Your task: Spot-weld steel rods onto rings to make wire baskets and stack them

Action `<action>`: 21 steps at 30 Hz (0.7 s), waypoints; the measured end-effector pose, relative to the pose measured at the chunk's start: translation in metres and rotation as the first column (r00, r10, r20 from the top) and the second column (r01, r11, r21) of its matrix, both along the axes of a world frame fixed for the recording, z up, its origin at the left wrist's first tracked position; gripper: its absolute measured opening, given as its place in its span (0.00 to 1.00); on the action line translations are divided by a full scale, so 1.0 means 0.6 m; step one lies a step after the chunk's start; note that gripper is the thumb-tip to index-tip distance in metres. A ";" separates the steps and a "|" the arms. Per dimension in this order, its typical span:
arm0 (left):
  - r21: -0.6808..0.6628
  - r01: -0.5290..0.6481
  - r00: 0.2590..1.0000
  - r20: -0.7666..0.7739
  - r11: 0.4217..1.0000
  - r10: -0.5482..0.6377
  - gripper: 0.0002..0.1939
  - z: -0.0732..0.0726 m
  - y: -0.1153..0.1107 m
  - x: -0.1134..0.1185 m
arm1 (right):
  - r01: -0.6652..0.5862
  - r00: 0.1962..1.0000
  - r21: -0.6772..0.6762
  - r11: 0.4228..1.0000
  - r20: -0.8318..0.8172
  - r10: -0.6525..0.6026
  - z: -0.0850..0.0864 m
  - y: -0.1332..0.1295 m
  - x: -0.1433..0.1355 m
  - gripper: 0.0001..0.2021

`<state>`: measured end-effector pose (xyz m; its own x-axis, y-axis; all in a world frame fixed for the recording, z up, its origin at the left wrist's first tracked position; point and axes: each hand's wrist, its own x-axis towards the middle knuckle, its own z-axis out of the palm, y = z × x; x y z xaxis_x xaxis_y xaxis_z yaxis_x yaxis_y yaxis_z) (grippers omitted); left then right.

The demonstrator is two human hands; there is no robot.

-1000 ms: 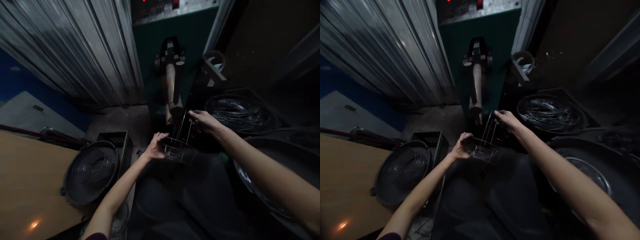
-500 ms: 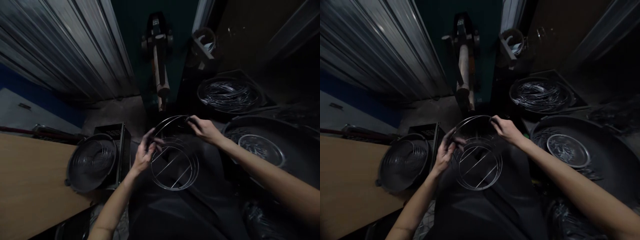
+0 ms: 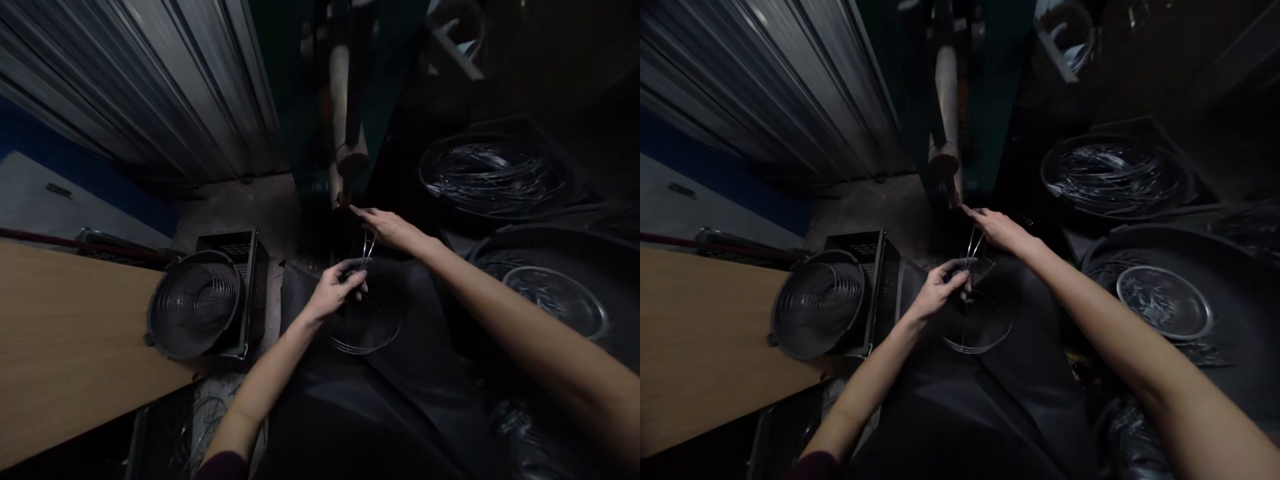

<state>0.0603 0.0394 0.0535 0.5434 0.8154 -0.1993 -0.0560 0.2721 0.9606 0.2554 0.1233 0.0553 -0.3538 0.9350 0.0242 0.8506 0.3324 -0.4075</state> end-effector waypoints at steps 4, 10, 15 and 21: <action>0.256 -0.005 0.966 -0.247 0.967 0.070 0.14 0.032 0.029 -0.012 | 0.073 0.997 0.033 0.997 -0.023 -0.072 -0.012 0.001 0.006 0.28; -0.014 0.095 0.992 -0.086 0.995 -0.096 0.15 0.032 0.065 -0.027 | 0.307 0.892 -0.127 0.943 -0.305 -0.332 -0.002 -0.104 -0.003 0.22; -0.100 0.226 0.973 0.057 0.969 -0.222 0.15 0.005 0.088 -0.001 | 0.051 0.596 -0.635 0.770 -0.600 -0.534 -0.002 -0.211 -0.065 0.23; 0.398 0.195 0.962 -0.254 0.896 -0.096 0.20 0.002 0.037 -0.073 | 0.140 0.526 -0.672 0.728 -0.572 -0.629 -0.006 -0.205 -0.094 0.25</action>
